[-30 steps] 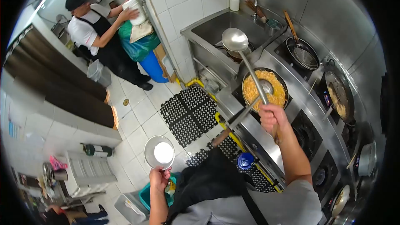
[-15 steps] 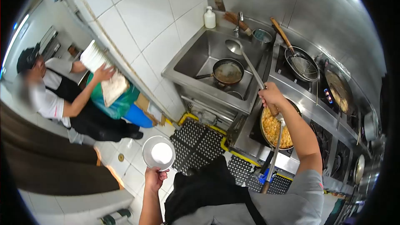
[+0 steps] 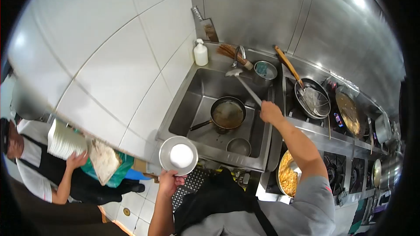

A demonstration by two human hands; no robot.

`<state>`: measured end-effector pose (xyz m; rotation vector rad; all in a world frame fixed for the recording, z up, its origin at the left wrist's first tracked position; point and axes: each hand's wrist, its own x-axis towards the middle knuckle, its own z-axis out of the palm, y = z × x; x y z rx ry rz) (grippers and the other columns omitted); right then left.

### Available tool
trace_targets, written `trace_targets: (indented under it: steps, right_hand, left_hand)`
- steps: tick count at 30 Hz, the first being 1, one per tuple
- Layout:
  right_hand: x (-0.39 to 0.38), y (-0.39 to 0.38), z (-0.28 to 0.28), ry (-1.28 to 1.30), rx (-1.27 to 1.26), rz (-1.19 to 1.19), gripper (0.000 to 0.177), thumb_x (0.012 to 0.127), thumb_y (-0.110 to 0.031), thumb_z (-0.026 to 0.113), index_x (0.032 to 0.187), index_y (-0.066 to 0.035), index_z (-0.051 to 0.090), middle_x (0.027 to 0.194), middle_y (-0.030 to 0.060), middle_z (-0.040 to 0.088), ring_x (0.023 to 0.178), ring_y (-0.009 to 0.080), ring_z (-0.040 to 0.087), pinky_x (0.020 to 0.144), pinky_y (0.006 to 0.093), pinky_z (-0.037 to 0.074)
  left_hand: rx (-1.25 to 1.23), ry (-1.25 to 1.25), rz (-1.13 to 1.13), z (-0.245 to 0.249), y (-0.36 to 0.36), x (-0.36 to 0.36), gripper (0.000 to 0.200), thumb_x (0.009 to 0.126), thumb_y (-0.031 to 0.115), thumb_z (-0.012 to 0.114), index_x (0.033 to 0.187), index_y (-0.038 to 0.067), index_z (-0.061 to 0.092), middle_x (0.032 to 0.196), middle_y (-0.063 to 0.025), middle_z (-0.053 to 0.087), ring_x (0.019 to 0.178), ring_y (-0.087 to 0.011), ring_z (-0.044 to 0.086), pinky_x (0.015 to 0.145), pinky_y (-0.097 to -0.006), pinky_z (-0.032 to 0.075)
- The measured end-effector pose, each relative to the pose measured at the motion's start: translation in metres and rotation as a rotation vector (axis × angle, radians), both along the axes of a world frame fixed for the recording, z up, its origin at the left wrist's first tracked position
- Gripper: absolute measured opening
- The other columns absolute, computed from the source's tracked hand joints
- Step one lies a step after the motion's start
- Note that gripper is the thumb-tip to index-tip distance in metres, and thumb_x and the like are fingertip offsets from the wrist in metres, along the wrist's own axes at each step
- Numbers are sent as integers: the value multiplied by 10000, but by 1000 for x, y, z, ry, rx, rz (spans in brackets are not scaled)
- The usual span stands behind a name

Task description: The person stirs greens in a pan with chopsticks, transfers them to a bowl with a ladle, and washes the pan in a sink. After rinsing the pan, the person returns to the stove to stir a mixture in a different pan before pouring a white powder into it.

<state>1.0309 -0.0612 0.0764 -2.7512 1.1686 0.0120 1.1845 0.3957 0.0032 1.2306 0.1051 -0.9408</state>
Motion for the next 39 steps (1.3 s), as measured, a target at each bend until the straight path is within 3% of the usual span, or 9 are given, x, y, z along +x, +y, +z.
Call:
trace_targets:
  steps: [3,7,18,21,24,25,28,32,39]
  right_hand:
    - [-26,-7,-17,-167,206,-42,196,739,-96,633,844,70,626,800,236,672,807,392,679,733,443,547]
    - [-67,41,14,-403,924,-364,110,760,-43,592,704,50,579,531,109,543,414,189,548,391,328,437]
    - [-76,183,52,-669,861,-889,87,796,-15,603,861,34,572,584,40,545,459,116,526,421,273,411]
    - [-71,194,49,-658,808,-947,131,793,-32,614,901,37,588,598,46,559,485,112,544,439,266,419]
    - [-67,194,56,-424,561,-785,237,760,-56,653,963,42,580,626,154,589,534,246,602,504,354,461]
    - [-59,190,65,-374,515,-716,250,761,-79,639,976,30,570,672,225,603,628,378,640,572,435,482]
    - [-38,165,74,-253,388,-473,259,780,-101,611,1001,20,551,722,254,622,715,447,632,621,486,496]
    - [5,113,45,-157,-35,-218,241,816,-124,578,1014,10,551,717,250,636,669,425,637,620,493,515]
    - [37,34,9,4,-165,-143,345,811,-98,569,1115,65,541,795,270,655,753,402,669,685,481,552]
  left_hand:
    - [-26,-29,-151,-1,-62,35,278,841,42,457,1069,-104,520,730,-211,662,498,-223,618,431,-309,501]
    - [-36,-92,-367,-9,-172,81,329,832,58,451,1119,-80,536,769,-190,656,536,-206,619,438,-311,497]
    - [-17,14,-820,-86,-481,166,396,825,37,390,1211,-30,444,860,-196,652,657,-247,667,538,-364,571]
    - [11,106,-875,-105,-479,181,385,828,36,390,1202,-27,459,860,-191,650,670,-241,670,547,-371,575]
    - [46,59,-904,-106,-416,190,363,832,37,386,1175,-22,490,835,-185,652,624,-229,663,503,-356,568]
    - [60,2,-866,-103,-391,188,357,831,38,383,1162,-20,503,810,-181,653,590,-221,653,479,-345,560]
    - [95,-25,-786,-96,-318,186,364,821,43,380,1151,-19,521,741,-175,653,512,-210,629,426,-322,543]
    - [189,-43,-669,-63,-246,167,395,801,38,386,1172,-27,508,735,-185,652,517,-212,633,428,-334,547]
    - [63,-79,-525,-18,-162,136,417,793,46,430,1204,-20,449,735,-201,649,499,-209,610,432,-326,528]
